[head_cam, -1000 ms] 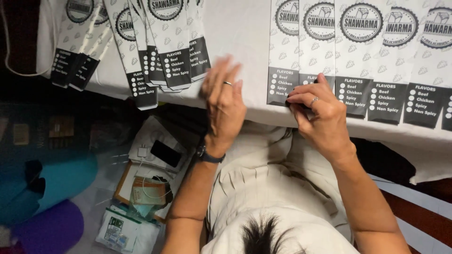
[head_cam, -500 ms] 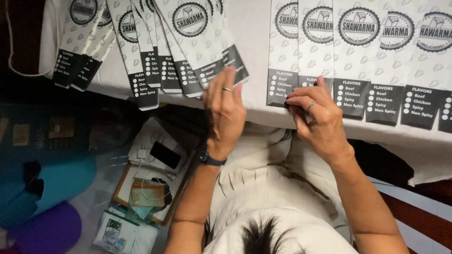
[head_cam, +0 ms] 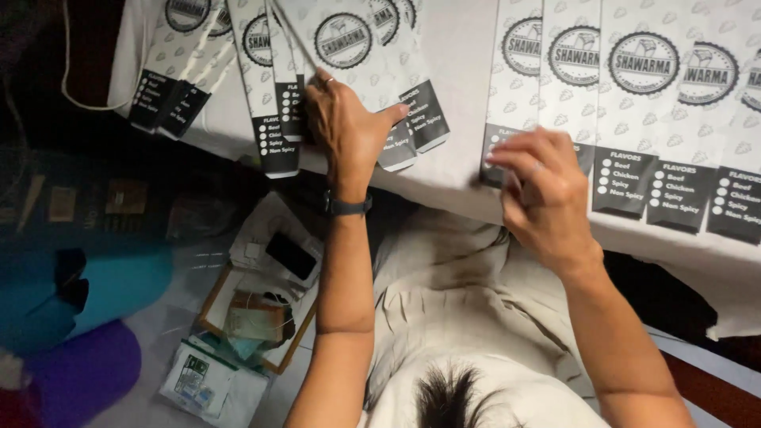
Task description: The person folds and sorts printed paper bags for food packaging by hand. They separate individual bags from a larger sheet and fold them along the creases to stack them on a table.
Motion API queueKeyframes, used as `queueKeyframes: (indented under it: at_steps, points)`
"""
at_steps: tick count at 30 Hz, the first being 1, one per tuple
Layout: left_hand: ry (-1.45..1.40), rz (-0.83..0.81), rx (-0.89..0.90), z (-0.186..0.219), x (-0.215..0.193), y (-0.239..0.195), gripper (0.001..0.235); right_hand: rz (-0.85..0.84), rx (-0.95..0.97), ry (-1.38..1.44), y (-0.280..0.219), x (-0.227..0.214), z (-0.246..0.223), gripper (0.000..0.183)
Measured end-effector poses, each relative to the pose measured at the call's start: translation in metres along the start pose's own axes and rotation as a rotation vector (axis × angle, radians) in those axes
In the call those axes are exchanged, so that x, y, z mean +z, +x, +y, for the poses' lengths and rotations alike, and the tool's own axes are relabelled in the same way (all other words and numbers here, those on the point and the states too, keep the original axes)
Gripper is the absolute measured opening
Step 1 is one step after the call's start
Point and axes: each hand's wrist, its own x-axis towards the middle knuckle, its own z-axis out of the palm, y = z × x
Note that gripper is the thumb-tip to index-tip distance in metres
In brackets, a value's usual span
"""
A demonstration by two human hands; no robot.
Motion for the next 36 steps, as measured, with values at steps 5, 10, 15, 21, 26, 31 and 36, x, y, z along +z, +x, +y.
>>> queueKeyframes:
  at_steps: [5, 10, 15, 21, 26, 31, 36]
  points:
    - [-0.069, 0.094, -0.006, -0.004, -0.008, 0.009, 0.127, -0.135, 0.241, -0.017, 0.061, 0.068, 0.026, 0.039]
    - [-0.274, 0.196, 0.0, -0.029, -0.014, 0.026, 0.043, -0.13, 0.349, -0.165, 0.106, 0.125, 0.023, 0.068]
    - [-0.161, 0.391, 0.051, -0.051, -0.049, 0.028, 0.016, -0.247, 0.249, 0.026, 0.125, 0.167, 0.024, 0.065]
    - [-0.508, 0.449, 0.33, -0.037, -0.068, 0.007, 0.016, -0.013, 0.21, 0.431, 0.114, 0.153, 0.019, 0.043]
    - [-1.195, -0.07, 0.331, 0.012, -0.018, -0.028, 0.061, 0.248, 0.281, 0.482, 0.08, 0.08, 0.012, 0.02]
    - [-0.897, -0.173, 0.56, 0.05, 0.001, -0.04, 0.062, 0.313, 0.275, 0.272, 0.044, 0.011, 0.014, 0.015]
    - [-0.821, -0.195, 0.569, 0.058, 0.014, -0.034, 0.065, 0.1, 0.097, -0.177, 0.001, -0.003, 0.023, 0.02]
